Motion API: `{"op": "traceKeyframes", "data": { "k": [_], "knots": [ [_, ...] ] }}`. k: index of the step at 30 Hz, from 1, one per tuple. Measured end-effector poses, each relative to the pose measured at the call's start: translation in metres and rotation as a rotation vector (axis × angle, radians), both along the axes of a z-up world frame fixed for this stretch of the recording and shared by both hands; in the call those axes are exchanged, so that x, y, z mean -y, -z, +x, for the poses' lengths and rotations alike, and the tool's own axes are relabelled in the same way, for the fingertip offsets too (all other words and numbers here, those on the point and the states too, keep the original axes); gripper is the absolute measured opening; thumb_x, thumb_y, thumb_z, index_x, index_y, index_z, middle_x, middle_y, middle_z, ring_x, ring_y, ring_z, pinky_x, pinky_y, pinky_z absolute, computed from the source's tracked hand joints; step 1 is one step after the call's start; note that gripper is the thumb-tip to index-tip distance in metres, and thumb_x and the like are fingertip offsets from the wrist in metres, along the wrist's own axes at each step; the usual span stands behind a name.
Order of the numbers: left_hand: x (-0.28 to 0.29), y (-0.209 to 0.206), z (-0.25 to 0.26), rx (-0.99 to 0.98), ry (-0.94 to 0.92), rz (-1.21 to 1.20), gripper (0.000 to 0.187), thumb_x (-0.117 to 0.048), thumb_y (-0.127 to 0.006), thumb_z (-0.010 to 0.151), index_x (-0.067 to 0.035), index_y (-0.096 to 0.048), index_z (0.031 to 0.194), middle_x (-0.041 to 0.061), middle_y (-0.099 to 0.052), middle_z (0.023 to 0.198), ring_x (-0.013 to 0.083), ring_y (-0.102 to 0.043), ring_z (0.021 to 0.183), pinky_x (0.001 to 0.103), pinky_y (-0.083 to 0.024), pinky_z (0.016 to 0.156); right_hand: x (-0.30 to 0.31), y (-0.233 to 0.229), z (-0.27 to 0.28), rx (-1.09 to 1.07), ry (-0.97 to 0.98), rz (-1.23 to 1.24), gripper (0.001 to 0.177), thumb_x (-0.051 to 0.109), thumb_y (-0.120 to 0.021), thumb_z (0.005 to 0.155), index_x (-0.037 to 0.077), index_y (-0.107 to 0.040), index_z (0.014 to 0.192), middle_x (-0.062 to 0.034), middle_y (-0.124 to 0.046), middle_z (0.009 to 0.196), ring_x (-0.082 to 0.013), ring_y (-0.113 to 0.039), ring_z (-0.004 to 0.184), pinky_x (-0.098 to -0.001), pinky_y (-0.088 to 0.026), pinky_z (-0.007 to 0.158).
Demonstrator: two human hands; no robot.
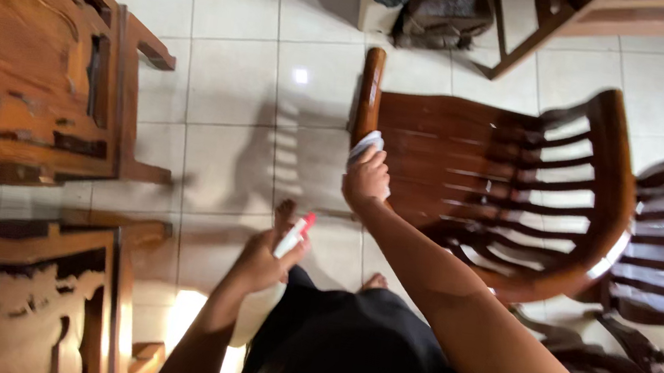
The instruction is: The person cleans wooden chairs by spraying a cleaning solution and wiping with a cloth. They move chairs around the room, dip the cloth in a bucket of water, and wipe the seat and back of each chair.
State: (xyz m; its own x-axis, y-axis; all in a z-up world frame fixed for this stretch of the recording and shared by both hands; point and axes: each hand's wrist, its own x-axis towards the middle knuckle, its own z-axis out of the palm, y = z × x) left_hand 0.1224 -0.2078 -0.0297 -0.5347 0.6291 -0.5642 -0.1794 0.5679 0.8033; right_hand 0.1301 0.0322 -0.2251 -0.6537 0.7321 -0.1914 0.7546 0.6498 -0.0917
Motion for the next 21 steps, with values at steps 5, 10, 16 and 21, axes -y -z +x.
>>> {"op": "traceKeyframes", "data": {
  "k": [5,10,16,21],
  "knots": [
    [-0.017,0.019,-0.074,-0.089,0.205,-0.012,0.045,-0.043,-0.069,0.092,-0.006,-0.067,0.118,0.012,-0.073,0.086,0.0232,-0.072,0.070,0.038,-0.058,0.069,-0.052,0.045,-0.090,-0.037,0.274,0.150,0.076,0.027,-0.068,0.099,-0.007,-0.028,0.154,-0.0193,-0.051,0.125,-0.0323,-0.063,0.102,-0.0437,-0.058,0.082],
    [-0.048,0.041,-0.152,-0.321,0.379,0.169,0.044,-0.045,-0.074,0.094,-0.006,-0.072,0.113,0.030,-0.061,0.126,0.0362,-0.073,0.100,0.044,-0.057,0.088,-0.147,0.072,-0.167,-0.115,0.304,-0.047,0.068,0.035,-0.062,0.105,-0.008,-0.033,0.148,-0.0240,-0.051,0.127,-0.0370,-0.062,0.110,-0.0477,-0.057,0.090],
    [-0.074,0.045,-0.203,-0.155,0.404,0.064,0.056,-0.048,-0.073,0.084,-0.007,-0.067,0.122,0.016,-0.074,0.104,0.0281,-0.075,0.088,0.040,-0.061,0.078,-0.200,0.066,-0.208,0.103,0.191,-0.156,0.094,0.041,-0.070,0.090,-0.006,-0.018,0.154,-0.0277,-0.041,0.141,-0.0433,-0.054,0.118,-0.0506,-0.053,0.094],
    [-0.086,0.039,-0.222,-0.065,0.384,0.037,0.051,-0.044,-0.072,0.084,-0.009,-0.067,0.120,0.010,-0.077,0.093,0.0221,-0.074,0.077,0.034,-0.058,0.071,-0.124,0.043,-0.147,-0.014,-0.059,0.232,0.092,0.028,-0.070,0.085,-0.003,-0.025,0.160,-0.0363,-0.032,0.155,-0.0491,-0.054,0.117,-0.0533,-0.055,0.088]
  ]
}}
